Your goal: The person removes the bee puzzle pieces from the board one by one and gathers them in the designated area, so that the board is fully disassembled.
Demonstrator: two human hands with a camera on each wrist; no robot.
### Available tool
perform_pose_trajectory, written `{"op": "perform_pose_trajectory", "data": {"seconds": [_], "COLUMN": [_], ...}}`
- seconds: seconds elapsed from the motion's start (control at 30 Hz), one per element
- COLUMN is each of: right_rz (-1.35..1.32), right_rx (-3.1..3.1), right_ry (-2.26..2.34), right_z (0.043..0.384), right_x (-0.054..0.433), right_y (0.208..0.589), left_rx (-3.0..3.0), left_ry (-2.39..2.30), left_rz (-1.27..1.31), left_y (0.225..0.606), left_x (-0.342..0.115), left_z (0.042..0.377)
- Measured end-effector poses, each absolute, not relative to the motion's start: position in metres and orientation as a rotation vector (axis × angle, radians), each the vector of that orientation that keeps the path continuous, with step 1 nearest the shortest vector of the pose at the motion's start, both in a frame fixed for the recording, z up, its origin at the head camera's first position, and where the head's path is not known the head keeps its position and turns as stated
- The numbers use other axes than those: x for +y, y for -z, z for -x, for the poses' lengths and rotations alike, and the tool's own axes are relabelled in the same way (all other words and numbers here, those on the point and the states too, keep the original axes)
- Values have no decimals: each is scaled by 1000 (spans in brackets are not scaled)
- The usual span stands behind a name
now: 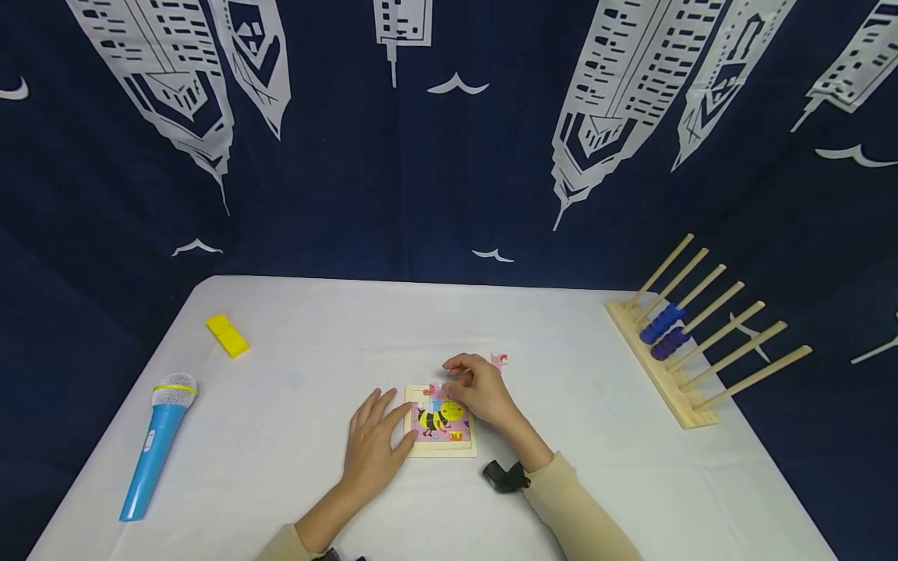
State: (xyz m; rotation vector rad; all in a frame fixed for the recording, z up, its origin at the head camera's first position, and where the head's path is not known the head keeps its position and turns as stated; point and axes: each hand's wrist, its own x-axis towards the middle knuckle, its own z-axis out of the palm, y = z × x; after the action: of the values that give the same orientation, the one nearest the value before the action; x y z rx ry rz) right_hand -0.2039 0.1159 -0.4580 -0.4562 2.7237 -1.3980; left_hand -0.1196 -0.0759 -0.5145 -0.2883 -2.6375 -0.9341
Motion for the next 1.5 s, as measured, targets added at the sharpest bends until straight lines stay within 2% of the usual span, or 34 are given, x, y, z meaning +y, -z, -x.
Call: {"op": "perform_pose_trajectory", "data": {"seconds": [1.5], "right_rz": [523], "right_rx": [2889], "right_ry": [1135], "right_z": [196], "right_x": [102], "right_y": [475], "left_rx": [-2620], "left_ry": [913], "left_rz": [310], "left_y": [516], "left_x": [-76], "left_z": [120]}}
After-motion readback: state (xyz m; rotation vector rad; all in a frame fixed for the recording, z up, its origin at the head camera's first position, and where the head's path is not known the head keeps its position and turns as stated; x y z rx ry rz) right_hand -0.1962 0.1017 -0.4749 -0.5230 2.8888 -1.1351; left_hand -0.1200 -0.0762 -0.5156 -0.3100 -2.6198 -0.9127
